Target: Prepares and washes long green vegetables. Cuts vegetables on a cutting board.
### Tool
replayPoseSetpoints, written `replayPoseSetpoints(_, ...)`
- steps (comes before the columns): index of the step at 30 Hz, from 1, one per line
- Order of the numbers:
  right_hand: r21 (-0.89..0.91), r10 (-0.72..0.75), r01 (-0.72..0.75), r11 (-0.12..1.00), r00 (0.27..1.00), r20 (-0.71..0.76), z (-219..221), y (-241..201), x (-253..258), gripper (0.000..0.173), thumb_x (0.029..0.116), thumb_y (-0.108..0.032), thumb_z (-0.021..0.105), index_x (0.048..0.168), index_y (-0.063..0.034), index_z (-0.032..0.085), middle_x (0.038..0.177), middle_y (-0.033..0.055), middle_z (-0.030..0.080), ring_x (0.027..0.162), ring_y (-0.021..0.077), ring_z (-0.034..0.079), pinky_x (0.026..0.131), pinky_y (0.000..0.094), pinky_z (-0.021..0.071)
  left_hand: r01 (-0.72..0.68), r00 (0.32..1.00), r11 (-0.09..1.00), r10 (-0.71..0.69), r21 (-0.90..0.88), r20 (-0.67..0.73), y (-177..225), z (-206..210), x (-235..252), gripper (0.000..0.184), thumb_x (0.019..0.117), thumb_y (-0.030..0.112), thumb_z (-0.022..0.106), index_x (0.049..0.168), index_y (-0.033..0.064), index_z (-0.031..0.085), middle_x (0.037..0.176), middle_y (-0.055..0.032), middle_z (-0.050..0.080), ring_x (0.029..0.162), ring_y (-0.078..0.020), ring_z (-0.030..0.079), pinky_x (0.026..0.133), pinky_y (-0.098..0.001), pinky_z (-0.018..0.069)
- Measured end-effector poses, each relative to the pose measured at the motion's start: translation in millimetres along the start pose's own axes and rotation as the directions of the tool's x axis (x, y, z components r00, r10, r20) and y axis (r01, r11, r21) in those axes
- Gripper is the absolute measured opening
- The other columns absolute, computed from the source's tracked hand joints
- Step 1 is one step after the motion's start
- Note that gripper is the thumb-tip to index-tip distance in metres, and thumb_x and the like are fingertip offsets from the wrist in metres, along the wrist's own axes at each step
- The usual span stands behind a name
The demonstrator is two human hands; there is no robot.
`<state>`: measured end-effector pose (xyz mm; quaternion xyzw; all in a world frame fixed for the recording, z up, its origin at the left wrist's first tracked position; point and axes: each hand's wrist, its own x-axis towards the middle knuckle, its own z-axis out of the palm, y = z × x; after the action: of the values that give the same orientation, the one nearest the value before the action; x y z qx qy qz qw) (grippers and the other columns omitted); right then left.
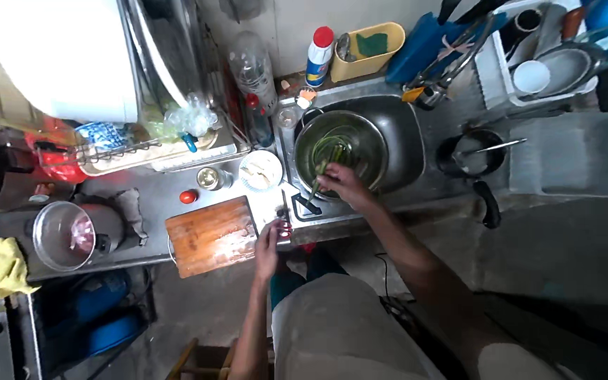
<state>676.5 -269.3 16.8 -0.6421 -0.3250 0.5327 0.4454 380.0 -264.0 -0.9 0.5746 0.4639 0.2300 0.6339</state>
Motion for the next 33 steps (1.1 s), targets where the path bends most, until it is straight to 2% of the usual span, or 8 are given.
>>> replayPoseSetpoints(3, -0.101, 0.001, 0.006, 0.995, 0.997, 0.075, 21.1, 1.0, -11.6, 0.038, 0.1023, -0.029, 0.066, 0.136, -0.0121, 0.061, 0.120, 0.0083, 0.071, 0.095, 0.0215, 0.074, 0.085, 0.0421, 0.0639, 0.118, 0.988, 0.954, -0.084, -0.276, 0.130, -7.6, 23.6, 32.6, 0.059, 0.1116, 0.043, 0.023, 0.152, 0.0028, 0.039, 0.132, -0.0146, 0.065, 0.110, -0.0236, 0.068, 0.093, -0.0402, 0.0580)
replayPoseSetpoints(6, -0.203, 0.041, -0.051, 0.978, 0.998, -0.052, 27.0, 31.9, -5.1, 0.036, 0.1042, -0.034, 0.062, 0.132, -0.0104, 0.064, 0.117, 0.0100, 0.072, 0.096, 0.0221, 0.073, 0.086, 0.0450, 0.0613, 0.161, 0.985, 0.911, -0.128, -0.379, 0.111, -33.9, 44.9, 47.6, 0.038, 0.1120, 0.028, 0.036, 0.136, 0.0026, 0.052, 0.088, -0.0064, 0.063, 0.067, -0.0120, 0.058, 0.060, -0.0262, 0.0511)
replayPoseSetpoints(8, -0.317, 0.055, -0.092, 0.944, 0.991, -0.122, 27.9, 52.3, -1.6, 0.034, 0.1043, -0.032, 0.062, 0.128, -0.0083, 0.066, 0.113, 0.0117, 0.072, 0.096, 0.0234, 0.072, 0.088, 0.0476, 0.0598, 0.160, 0.986, 0.921, -0.131, -0.356, 0.104, -46.6, 48.4, 44.9, 0.031, 0.1113, 0.021, 0.040, 0.132, 0.0019, 0.054, 0.084, -0.0042, 0.059, 0.066, -0.0100, 0.053, 0.061, -0.0250, 0.0484)
replayPoseSetpoints(13, -0.659, -0.008, -0.083, 0.748, 0.991, -0.133, 43.6, 88.3, -0.3, 0.029, 0.1032, -0.028, 0.062, 0.122, -0.0077, 0.069, 0.117, 0.0148, 0.071, 0.106, 0.0316, 0.070, 0.095, 0.0557, 0.0559, 0.198, 0.980, 0.932, -0.193, -0.302, 0.045, -69.8, 36.2, 16.4, 0.033, 0.1109, 0.020, 0.042, 0.135, 0.0015, 0.056, 0.102, -0.0075, 0.065, 0.076, -0.0129, 0.060, 0.069, -0.0276, 0.0532)
replayPoseSetpoints(16, -0.729, -0.019, -0.045, 0.683, 0.997, -0.079, 66.5, 95.7, 5.3, 0.033, 0.1026, -0.028, 0.063, 0.127, -0.0076, 0.066, 0.129, 0.0184, 0.064, 0.115, 0.0371, 0.066, 0.098, 0.0574, 0.0544, 0.217, 0.972, 0.914, -0.235, -0.342, -0.010, -75.8, 26.7, 0.9, 0.037, 0.1126, 0.021, 0.036, 0.134, 0.0006, 0.058, 0.101, -0.0081, 0.066, 0.070, -0.0121, 0.059, 0.062, -0.0261, 0.0519)
replayPoseSetpoints(22, -0.827, -0.169, 0.070, 0.558, 0.985, -0.030, 95.9, 120.7, 24.0, 0.040, 0.0989, -0.022, 0.070, 0.131, -0.0003, 0.060, 0.132, 0.0267, 0.058, 0.121, 0.0462, 0.059, 0.099, 0.0583, 0.0532, 0.205, 0.957, 0.947, -0.247, -0.248, -0.152, -76.6, 0.8, -15.4, 0.034, 0.1092, 0.016, 0.048, 0.136, -0.0017, 0.058, 0.097, -0.0103, 0.069, 0.075, -0.0137, 0.065, 0.068, -0.0291, 0.0576)
replayPoseSetpoints(27, -0.821, -0.121, 0.047, 0.569, 0.992, -0.027, 99.0, 120.9, 17.6, 0.041, 0.0967, -0.014, 0.071, 0.134, -0.0020, 0.058, 0.132, 0.0272, 0.059, 0.119, 0.0457, 0.062, 0.096, 0.0596, 0.0548, 0.202, 0.934, 0.901, -0.295, -0.383, -0.200, -83.1, -32.2, -23.0, 0.034, 0.1093, 0.012, 0.045, 0.140, -0.0007, 0.054, 0.109, -0.0135, 0.069, 0.087, -0.0179, 0.068, 0.078, -0.0333, 0.0592)
replayPoseSetpoints(33, -0.752, 0.014, -0.066, 0.656, 0.997, -0.075, 96.7, 108.9, -18.6, 0.050, 0.0980, -0.018, 0.066, 0.144, -0.0042, 0.051, 0.138, 0.0266, 0.057, 0.120, 0.0433, 0.062, 0.102, 0.0590, 0.0511, 0.189, 0.912, 0.847, -0.339, -0.497, -0.231, -86.4, -68.7, -25.6, 0.037, 0.1101, 0.012, 0.038, 0.144, 0.0058, 0.052, 0.108, -0.0150, 0.070, 0.080, -0.0199, 0.067, 0.070, -0.0335, 0.0566)
